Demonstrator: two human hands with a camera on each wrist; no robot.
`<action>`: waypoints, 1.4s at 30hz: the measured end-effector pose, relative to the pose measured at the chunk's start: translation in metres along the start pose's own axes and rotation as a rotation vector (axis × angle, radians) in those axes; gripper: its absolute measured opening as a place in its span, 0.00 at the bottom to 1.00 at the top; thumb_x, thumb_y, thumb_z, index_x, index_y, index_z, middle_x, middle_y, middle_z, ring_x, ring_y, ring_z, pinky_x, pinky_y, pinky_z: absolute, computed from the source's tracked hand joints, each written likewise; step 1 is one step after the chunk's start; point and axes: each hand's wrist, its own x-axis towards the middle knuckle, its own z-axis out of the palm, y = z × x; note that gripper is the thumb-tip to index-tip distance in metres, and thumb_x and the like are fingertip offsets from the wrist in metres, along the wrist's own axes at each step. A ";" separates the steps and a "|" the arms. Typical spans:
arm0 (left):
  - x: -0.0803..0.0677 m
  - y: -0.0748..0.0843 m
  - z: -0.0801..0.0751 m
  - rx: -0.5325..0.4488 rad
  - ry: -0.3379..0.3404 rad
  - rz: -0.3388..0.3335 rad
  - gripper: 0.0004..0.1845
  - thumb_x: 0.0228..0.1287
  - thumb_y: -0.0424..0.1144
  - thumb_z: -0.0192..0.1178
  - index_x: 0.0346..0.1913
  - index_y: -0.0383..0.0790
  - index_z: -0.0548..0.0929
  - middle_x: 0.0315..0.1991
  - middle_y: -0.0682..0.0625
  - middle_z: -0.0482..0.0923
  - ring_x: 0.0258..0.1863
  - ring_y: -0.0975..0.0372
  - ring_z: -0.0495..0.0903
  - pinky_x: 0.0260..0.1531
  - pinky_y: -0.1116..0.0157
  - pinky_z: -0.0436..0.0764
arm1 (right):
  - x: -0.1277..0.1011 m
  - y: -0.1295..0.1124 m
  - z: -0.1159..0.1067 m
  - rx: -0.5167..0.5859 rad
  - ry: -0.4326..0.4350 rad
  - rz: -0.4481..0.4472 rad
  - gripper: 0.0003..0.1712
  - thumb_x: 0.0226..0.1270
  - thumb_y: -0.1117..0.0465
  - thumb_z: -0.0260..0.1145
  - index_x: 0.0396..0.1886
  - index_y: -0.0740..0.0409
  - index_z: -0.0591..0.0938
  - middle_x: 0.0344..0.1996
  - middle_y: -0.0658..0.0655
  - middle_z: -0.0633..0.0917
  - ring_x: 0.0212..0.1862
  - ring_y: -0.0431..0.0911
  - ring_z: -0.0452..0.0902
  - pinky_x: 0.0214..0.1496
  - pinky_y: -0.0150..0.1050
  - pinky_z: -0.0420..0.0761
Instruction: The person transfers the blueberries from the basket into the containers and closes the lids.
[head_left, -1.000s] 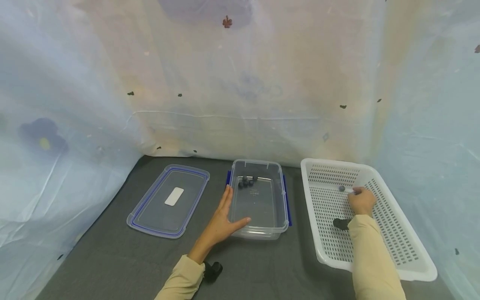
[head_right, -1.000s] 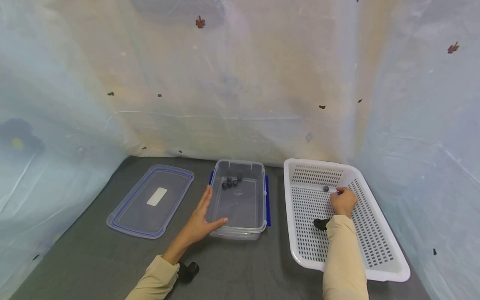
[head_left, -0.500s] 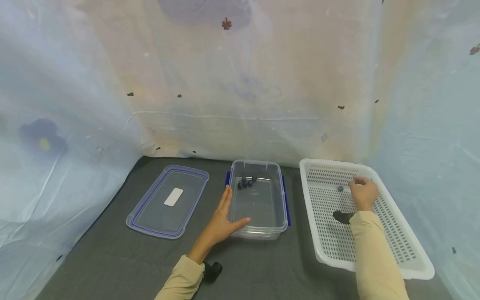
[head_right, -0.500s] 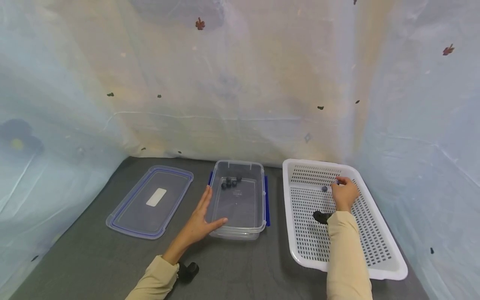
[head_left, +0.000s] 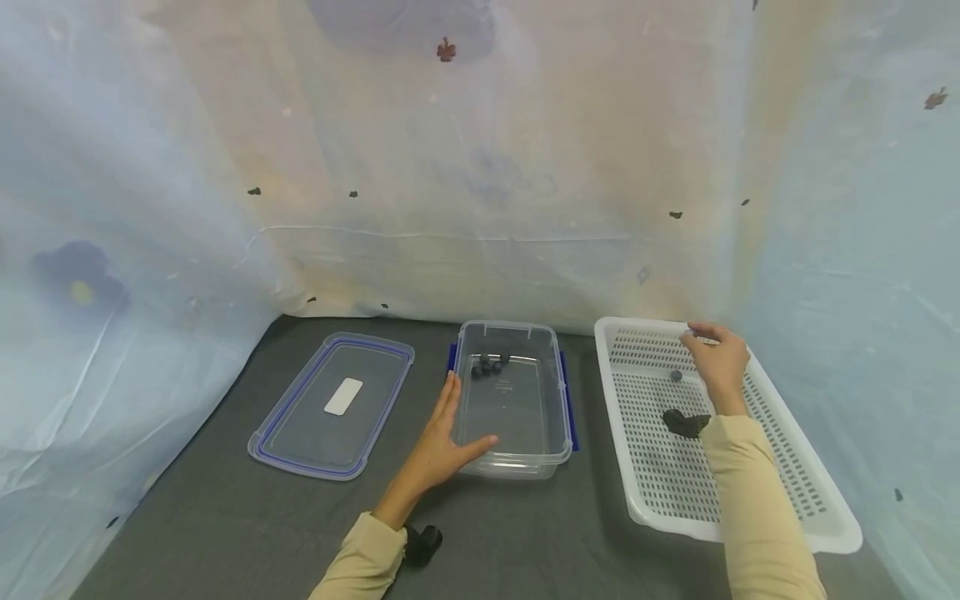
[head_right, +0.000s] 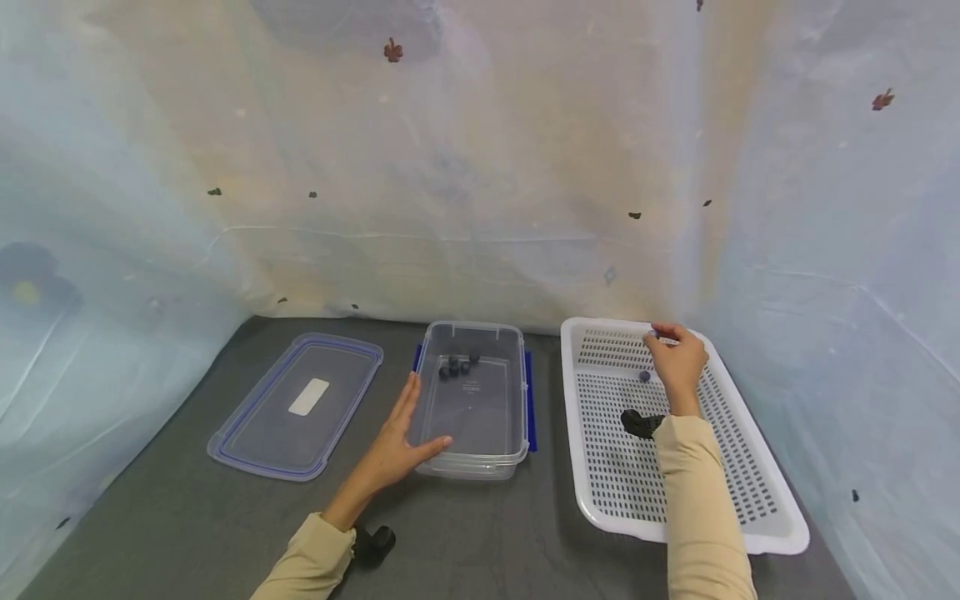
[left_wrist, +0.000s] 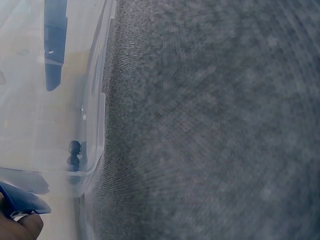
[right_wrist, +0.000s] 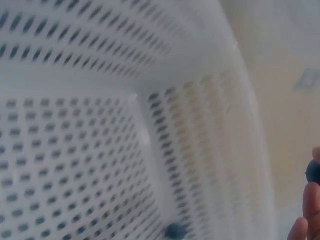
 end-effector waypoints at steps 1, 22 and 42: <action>0.000 0.000 0.000 -0.001 0.000 -0.002 0.59 0.56 0.57 0.69 0.78 0.42 0.40 0.78 0.47 0.33 0.74 0.48 0.41 0.64 0.38 0.52 | -0.001 -0.005 0.001 0.012 -0.008 -0.016 0.20 0.66 0.58 0.65 0.54 0.63 0.82 0.52 0.63 0.81 0.46 0.53 0.78 0.42 0.42 0.76; 0.001 -0.002 0.001 -0.008 -0.003 0.015 0.59 0.56 0.56 0.69 0.78 0.41 0.40 0.78 0.48 0.32 0.74 0.49 0.40 0.65 0.39 0.51 | -0.039 -0.117 0.043 0.238 -0.301 -0.267 0.21 0.65 0.56 0.69 0.52 0.66 0.82 0.50 0.61 0.81 0.47 0.46 0.78 0.46 0.38 0.76; 0.002 -0.003 -0.001 -0.016 0.000 0.002 0.59 0.56 0.56 0.69 0.78 0.42 0.40 0.78 0.47 0.31 0.73 0.46 0.41 0.62 0.36 0.53 | -0.065 -0.152 0.133 0.282 -0.451 -0.306 0.17 0.60 0.61 0.72 0.47 0.65 0.84 0.42 0.62 0.85 0.45 0.55 0.82 0.45 0.47 0.80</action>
